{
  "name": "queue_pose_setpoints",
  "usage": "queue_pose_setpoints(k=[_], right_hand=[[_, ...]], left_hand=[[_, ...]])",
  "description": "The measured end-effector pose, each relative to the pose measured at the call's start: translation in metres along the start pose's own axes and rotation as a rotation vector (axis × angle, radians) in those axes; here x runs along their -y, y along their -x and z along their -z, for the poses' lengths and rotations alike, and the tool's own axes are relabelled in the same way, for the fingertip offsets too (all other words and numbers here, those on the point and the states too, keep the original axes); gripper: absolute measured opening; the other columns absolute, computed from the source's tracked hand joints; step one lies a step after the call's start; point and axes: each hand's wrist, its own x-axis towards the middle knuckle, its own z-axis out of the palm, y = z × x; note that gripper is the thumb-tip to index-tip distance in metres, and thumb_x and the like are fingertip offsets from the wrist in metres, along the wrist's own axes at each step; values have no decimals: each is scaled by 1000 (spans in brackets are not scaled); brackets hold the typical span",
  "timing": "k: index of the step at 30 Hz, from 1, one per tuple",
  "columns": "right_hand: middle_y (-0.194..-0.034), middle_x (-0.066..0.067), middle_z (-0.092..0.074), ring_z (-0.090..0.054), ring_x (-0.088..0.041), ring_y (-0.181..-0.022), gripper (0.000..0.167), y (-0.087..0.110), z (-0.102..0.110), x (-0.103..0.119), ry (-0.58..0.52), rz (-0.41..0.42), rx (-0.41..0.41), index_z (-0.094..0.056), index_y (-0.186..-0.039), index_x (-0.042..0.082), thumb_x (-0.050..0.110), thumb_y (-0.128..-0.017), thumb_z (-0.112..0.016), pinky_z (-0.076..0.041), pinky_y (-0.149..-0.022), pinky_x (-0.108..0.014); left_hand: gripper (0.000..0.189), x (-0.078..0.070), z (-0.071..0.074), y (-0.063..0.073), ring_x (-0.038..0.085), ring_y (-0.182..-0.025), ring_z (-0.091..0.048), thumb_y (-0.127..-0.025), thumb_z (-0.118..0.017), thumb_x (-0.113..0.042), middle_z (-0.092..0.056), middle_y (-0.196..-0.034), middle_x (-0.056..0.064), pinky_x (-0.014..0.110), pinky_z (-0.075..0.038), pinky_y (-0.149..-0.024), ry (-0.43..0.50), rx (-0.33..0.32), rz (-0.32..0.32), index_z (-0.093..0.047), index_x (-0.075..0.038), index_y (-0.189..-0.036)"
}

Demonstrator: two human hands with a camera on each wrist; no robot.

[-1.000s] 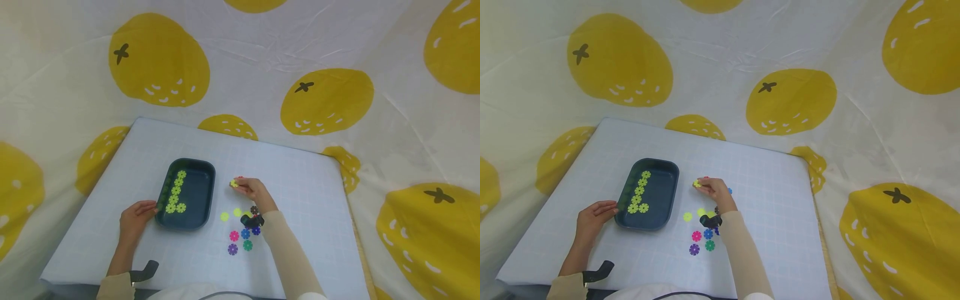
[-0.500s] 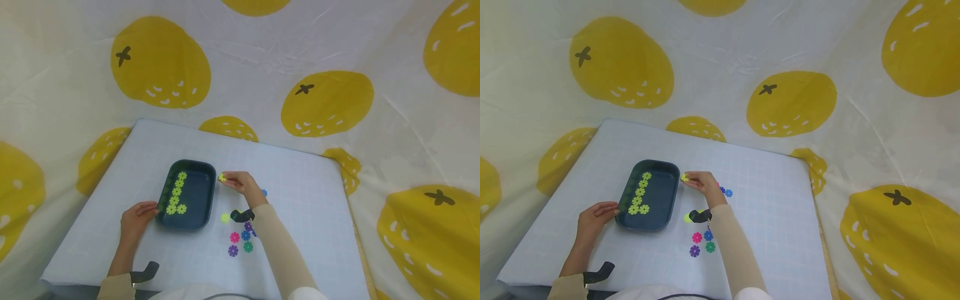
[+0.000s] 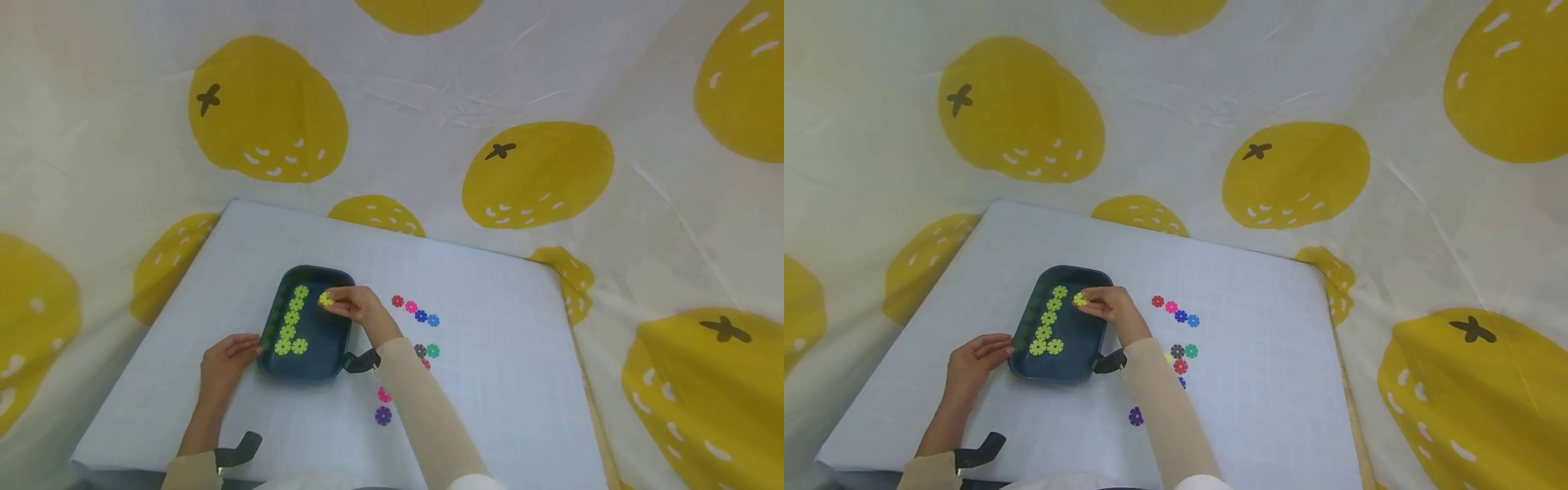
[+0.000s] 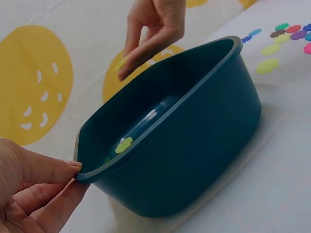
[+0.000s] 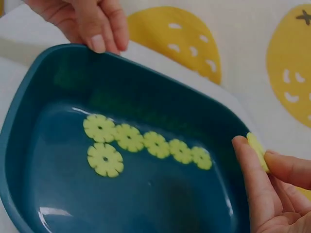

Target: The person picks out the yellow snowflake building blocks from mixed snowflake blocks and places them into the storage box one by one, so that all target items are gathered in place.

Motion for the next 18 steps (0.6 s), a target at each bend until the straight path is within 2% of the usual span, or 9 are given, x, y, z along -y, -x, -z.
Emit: queue_pose_setpoints(k=[6, 10, 14, 18], right_hand=[[-104, -21, -72, -67, -37, -107, 28, -8, -22, -15, 31, -25, -12, -66, -119, -10, -5, -91, -64, -59, -78, -37], [-110, -24, -70, -65, -39, -110, 31, -11, -33, -22, 36, -28, -47, -63, -122, -12, -8, -92, -61, -57, -84, -41], [-113, -25, -69, -65, -38, -109, 32, -13, -40, -28, 51, -40, -78, -62, -123, -12, -10, -92, -59, -58, -83, -42], [-111, -25, -69, -67, -39, -105, 28, -15, -41, -33, 85, -55, -112, -64, -119, -13, -11, -91, -59, -60, -76, -39]], left_hand=[[33, 2, 0, -1, -18, -84, -54, -91, -71, -13, -68, -124, 19, 2, -44, -75, 20, -12, -12, -66, 0, -121], [32, 3, 1, -2, -19, -84, -54, -92, -71, -14, -69, -123, 19, 2, -44, -75, 5, -15, -19, -66, -1, -121], [33, 2, 2, -1, -18, -84, -55, -92, -71, -14, -69, -123, 19, 3, -45, -75, 10, -4, -14, -66, -1, -121], [32, 2, 1, -1, -17, -85, -56, -92, -71, -13, -69, -124, 18, 3, -44, -76, 31, 5, 1, -66, -1, -121]])
